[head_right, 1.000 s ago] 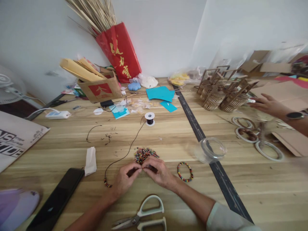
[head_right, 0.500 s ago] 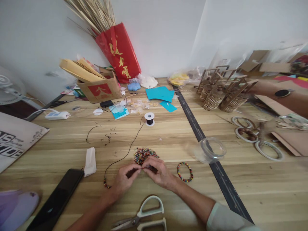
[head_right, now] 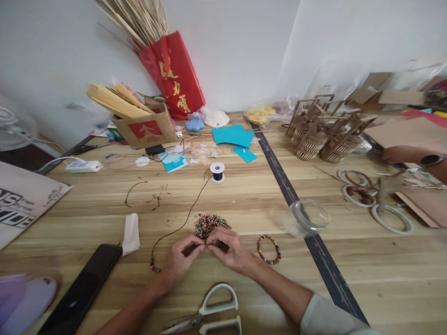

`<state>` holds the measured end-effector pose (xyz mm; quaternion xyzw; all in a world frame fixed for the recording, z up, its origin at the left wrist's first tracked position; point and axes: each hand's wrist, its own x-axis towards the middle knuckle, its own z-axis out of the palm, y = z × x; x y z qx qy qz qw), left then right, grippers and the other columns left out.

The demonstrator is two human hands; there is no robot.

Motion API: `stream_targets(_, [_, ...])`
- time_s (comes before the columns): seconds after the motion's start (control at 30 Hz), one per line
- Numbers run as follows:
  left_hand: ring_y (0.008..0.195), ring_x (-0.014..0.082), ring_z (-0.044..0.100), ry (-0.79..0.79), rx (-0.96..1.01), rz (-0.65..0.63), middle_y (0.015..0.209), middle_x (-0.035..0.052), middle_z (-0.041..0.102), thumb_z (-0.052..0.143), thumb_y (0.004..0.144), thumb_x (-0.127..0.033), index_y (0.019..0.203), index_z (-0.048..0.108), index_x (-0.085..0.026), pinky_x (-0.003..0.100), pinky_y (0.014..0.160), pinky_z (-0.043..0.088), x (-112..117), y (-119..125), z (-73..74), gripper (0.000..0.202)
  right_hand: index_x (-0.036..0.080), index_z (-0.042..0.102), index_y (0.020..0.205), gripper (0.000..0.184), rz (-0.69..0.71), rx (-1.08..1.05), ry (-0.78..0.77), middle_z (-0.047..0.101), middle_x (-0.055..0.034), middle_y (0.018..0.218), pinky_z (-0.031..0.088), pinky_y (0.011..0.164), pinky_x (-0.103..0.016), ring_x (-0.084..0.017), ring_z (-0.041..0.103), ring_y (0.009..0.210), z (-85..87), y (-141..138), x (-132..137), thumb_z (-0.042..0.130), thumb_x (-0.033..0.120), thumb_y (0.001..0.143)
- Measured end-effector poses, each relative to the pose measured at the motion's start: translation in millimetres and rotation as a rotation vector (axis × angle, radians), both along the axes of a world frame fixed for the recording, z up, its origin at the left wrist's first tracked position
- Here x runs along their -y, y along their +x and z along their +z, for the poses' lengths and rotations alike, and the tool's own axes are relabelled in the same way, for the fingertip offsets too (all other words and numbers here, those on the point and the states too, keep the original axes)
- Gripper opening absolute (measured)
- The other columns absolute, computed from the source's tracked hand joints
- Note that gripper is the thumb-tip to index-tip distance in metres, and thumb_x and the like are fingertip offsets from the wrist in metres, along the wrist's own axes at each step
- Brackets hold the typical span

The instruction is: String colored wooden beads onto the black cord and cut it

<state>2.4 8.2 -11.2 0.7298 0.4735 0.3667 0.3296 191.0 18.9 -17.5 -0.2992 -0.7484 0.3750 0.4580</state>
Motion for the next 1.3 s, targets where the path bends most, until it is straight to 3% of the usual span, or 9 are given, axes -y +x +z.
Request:
stream_targets(0.7, [0.058, 0.014, 0.061, 0.037, -0.02, -0.036, 0.064, 0.0034, 0.067, 0.057, 0.079, -0.016, 0.072, 0.068, -0.014, 0.02, 0.057, 0.047, -0.6, -0.2, -4.6, 0.013, 0.016, 0.063, 0.086, 0.012, 0.007, 0.029, -0.002, 0.064, -0.007, 0.08, 0.047, 0.067, -0.027, -0.016, 0.058, 0.074, 1.0, 0.4, 0.4, 0.056, 0.024, 0.092])
stream_targets(1.3, [0.061, 0.0144, 0.063, 0.047, -0.022, -0.04, 0.067, 0.0036, 0.068, 0.057, 0.079, -0.014, 0.073, 0.068, -0.014, 0.02, 0.06, 0.048, -0.4, 0.0, -3.8, 0.012, 0.016, 0.062, 0.088, 0.006, 0.013, 0.027, 0.021, 0.064, -0.0071, 0.082, 0.047, 0.069, -0.028, -0.016, 0.059, 0.077, -0.3, 0.6, -0.1, 0.057, 0.018, 0.09])
